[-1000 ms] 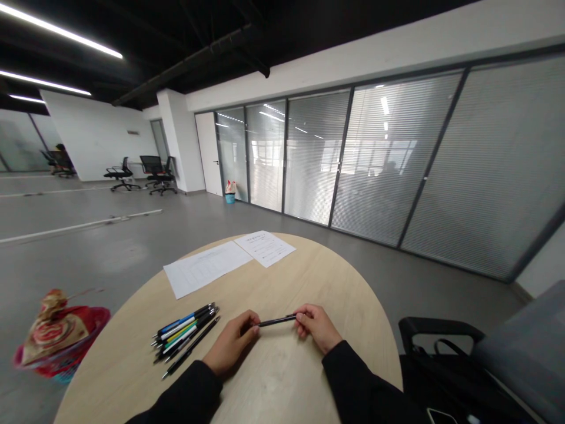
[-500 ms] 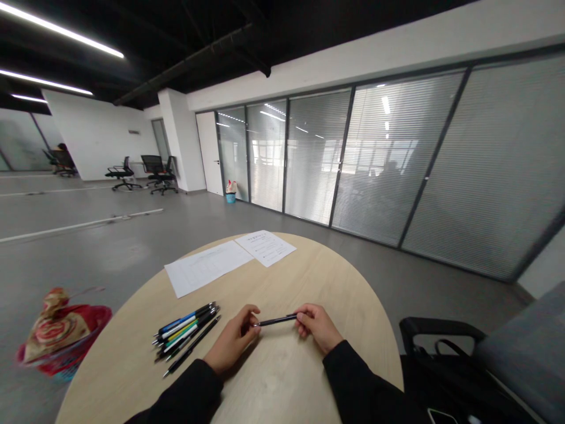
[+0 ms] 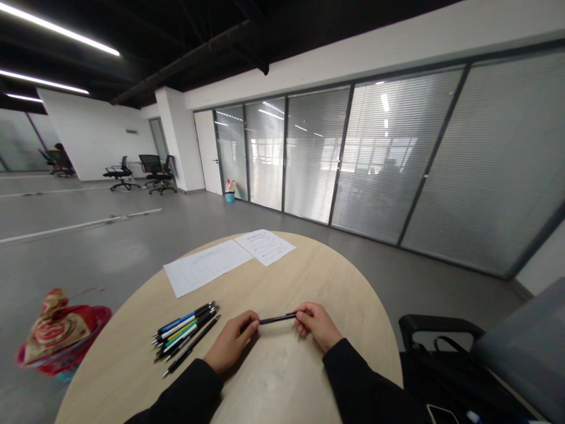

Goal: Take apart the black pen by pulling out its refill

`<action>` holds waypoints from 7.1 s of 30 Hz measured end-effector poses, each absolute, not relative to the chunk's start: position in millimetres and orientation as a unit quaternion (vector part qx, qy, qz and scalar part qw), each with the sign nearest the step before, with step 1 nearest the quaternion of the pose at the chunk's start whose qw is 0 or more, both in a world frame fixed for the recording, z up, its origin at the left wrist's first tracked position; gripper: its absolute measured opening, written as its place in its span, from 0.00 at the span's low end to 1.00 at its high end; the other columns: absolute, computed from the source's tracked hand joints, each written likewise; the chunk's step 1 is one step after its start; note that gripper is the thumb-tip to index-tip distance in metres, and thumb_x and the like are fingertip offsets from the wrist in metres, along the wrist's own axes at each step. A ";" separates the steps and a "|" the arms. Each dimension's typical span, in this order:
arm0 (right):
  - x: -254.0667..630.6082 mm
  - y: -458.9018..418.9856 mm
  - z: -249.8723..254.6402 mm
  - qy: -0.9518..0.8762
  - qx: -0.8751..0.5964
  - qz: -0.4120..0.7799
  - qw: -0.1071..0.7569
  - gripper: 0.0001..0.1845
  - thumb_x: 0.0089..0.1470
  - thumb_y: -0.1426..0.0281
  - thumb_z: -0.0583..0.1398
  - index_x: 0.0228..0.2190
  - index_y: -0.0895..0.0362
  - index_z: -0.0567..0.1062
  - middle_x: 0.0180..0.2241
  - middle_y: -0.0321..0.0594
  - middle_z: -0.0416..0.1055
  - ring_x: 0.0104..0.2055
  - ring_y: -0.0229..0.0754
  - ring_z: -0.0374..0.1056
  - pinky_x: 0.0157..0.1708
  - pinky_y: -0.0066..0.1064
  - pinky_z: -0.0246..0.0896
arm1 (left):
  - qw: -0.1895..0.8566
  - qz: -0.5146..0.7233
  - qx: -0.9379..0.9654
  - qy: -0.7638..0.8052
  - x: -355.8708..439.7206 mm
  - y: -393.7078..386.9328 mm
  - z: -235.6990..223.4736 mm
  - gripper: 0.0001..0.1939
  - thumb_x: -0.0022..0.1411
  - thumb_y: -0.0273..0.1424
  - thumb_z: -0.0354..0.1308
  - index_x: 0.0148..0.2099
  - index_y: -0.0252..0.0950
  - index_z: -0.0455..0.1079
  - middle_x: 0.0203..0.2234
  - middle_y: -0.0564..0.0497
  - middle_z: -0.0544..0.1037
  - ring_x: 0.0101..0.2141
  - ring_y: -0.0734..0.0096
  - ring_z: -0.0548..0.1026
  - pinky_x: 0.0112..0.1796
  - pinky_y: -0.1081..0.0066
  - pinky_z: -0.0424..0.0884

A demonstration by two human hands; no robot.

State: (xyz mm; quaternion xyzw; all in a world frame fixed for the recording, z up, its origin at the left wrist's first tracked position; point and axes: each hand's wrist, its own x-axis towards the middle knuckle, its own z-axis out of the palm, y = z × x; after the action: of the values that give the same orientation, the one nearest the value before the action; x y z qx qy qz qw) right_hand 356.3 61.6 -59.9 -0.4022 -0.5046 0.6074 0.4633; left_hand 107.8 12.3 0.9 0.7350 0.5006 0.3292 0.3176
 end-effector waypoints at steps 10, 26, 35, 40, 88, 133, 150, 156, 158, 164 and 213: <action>356.0 61.0 -58.6 -0.500 -0.400 0.614 0.461 0.24 0.40 0.54 0.69 0.30 0.61 0.73 0.21 0.35 0.72 0.17 0.33 0.64 0.17 0.25 0.58 | 0.315 0.360 0.728 0.491 106.2 13.1 -3.8 0.14 0.63 0.40 0.54 0.47 0.39 0.65 0.29 0.53 0.74 0.31 0.66 0.71 0.36 0.69 0.66; 356.1 62.4 -61.3 -0.500 -0.401 0.613 0.462 0.25 0.40 0.53 0.69 0.30 0.61 0.73 0.20 0.36 0.72 0.17 0.33 0.64 0.17 0.25 0.57 | 0.313 0.332 0.727 0.514 107.7 11.7 1.2 0.19 0.66 0.46 0.48 0.32 0.37 0.68 0.24 0.52 0.74 0.28 0.65 0.70 0.34 0.69 0.66; 356.0 60.4 -58.7 -0.503 -0.401 0.612 0.460 0.24 0.41 0.54 0.69 0.30 0.61 0.73 0.21 0.36 0.72 0.17 0.33 0.63 0.17 0.25 0.57 | 0.317 0.355 0.723 0.501 106.3 13.1 -1.0 0.14 0.63 0.43 0.54 0.41 0.37 0.70 0.26 0.53 0.74 0.29 0.67 0.71 0.34 0.70 0.66; 355.6 60.8 -58.9 -0.502 -0.402 0.612 0.460 0.24 0.40 0.54 0.69 0.30 0.61 0.73 0.21 0.36 0.72 0.17 0.33 0.64 0.17 0.25 0.57 | 0.305 0.329 0.737 0.506 105.1 12.9 -0.6 0.14 0.62 0.42 0.55 0.38 0.36 0.71 0.28 0.51 0.75 0.31 0.64 0.72 0.35 0.69 0.66; 355.7 59.8 -55.5 -0.490 -0.397 0.610 0.480 0.24 0.41 0.54 0.69 0.30 0.61 0.72 0.21 0.36 0.72 0.17 0.32 0.63 0.16 0.24 0.57 | 0.270 0.344 0.745 0.504 103.4 13.4 -4.2 0.10 0.64 0.37 0.52 0.38 0.37 0.71 0.30 0.51 0.76 0.32 0.64 0.73 0.36 0.69 0.67; 355.0 61.4 -56.8 -0.454 -0.402 0.612 0.508 0.26 0.38 0.53 0.70 0.31 0.61 0.73 0.20 0.35 0.70 0.18 0.33 0.63 0.16 0.23 0.54 | 0.120 0.306 0.787 0.521 92.6 19.8 -21.7 0.08 0.61 0.27 0.51 0.38 0.38 0.72 0.33 0.46 0.76 0.36 0.59 0.74 0.41 0.61 0.70; 355.3 61.1 -58.2 -0.492 -0.400 0.606 0.481 0.24 0.41 0.53 0.68 0.30 0.61 0.72 0.20 0.36 0.71 0.17 0.33 0.63 0.17 0.24 0.57 | 0.160 0.340 0.779 0.501 99.4 10.9 -7.6 0.11 0.67 0.39 0.50 0.41 0.38 0.70 0.35 0.46 0.76 0.36 0.60 0.73 0.42 0.61 0.71; 355.1 58.9 -54.4 -0.489 -0.397 0.613 0.478 0.23 0.40 0.54 0.69 0.29 0.60 0.72 0.20 0.36 0.72 0.17 0.33 0.63 0.17 0.24 0.55 | 0.161 0.337 0.783 0.497 100.1 11.0 -5.8 0.12 0.66 0.40 0.51 0.39 0.38 0.70 0.34 0.46 0.77 0.35 0.61 0.74 0.41 0.62 0.71; 354.9 58.4 -53.3 -0.487 -0.397 0.614 0.477 0.24 0.40 0.54 0.69 0.30 0.61 0.72 0.20 0.36 0.72 0.17 0.33 0.63 0.17 0.24 0.55 | 0.157 0.333 0.788 0.494 99.7 11.4 -7.0 0.11 0.67 0.39 0.51 0.39 0.38 0.70 0.34 0.46 0.77 0.35 0.61 0.74 0.40 0.62 0.71; 354.3 58.0 -53.0 -0.485 -0.399 0.613 0.480 0.23 0.41 0.54 0.68 0.29 0.60 0.72 0.20 0.35 0.71 0.17 0.33 0.62 0.17 0.24 0.56 | 0.154 0.327 0.790 0.495 99.1 11.4 -7.9 0.10 0.67 0.36 0.51 0.39 0.38 0.71 0.34 0.46 0.78 0.35 0.61 0.75 0.39 0.64 0.71; 370.3 53.1 -52.5 -0.683 -0.489 0.319 0.439 0.08 0.48 0.73 0.57 0.31 0.57 0.77 0.27 0.37 0.73 0.29 0.39 0.67 0.31 0.28 0.60 | 0.103 0.408 0.717 0.556 91.2 19.7 -10.7 0.11 0.62 0.37 0.52 0.35 0.37 0.72 0.29 0.48 0.80 0.31 0.62 0.77 0.35 0.65 0.73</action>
State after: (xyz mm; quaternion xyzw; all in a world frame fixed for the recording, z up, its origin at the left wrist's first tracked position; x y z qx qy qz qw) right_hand 370.3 53.1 -52.5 -0.4890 -0.6831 0.3190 0.4387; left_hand 91.2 19.7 -10.7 0.7171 0.5559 0.4077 0.1026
